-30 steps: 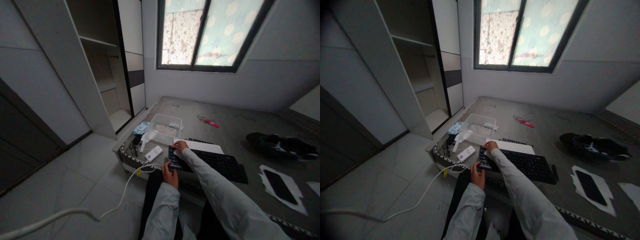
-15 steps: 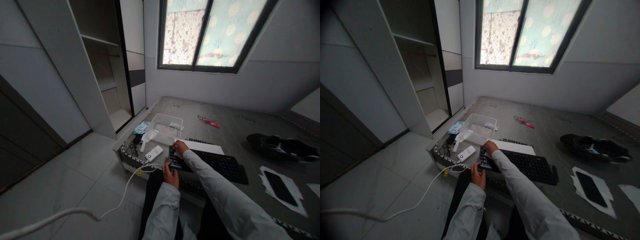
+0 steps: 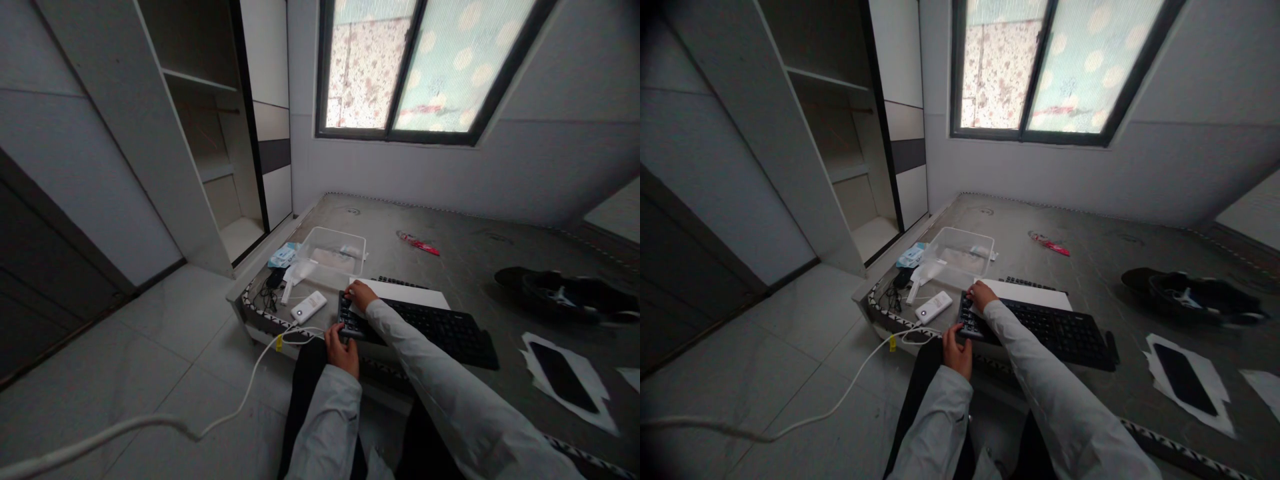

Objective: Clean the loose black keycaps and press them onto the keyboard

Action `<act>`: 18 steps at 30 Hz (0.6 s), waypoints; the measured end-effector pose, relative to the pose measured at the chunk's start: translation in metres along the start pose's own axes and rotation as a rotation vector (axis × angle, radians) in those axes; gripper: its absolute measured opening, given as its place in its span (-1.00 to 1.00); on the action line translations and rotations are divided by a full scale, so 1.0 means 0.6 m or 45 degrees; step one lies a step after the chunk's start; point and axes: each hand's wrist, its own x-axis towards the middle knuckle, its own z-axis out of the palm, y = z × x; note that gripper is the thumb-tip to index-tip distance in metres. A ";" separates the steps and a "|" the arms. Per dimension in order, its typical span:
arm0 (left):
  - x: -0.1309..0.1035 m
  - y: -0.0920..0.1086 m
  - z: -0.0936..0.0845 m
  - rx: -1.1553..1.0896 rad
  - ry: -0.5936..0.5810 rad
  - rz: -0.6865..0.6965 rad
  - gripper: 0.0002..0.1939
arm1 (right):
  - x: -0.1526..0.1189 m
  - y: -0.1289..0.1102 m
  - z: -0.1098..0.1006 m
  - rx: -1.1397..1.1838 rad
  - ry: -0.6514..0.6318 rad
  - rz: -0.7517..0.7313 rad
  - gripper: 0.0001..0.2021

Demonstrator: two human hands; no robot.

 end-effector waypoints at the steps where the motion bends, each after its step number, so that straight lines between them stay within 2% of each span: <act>1: 0.000 -0.001 0.000 -0.003 -0.008 0.008 -0.59 | 0.000 -0.001 0.000 -0.021 -0.014 -0.001 -0.78; 9: -0.001 -0.007 0.003 -0.004 -0.013 0.017 -0.59 | 0.011 -0.016 -0.016 -0.216 -0.130 -0.046 -0.77; 18: 0.000 -0.013 0.008 -0.025 -0.009 0.004 -0.59 | 0.020 -0.054 -0.052 -0.377 -0.196 -0.171 -0.80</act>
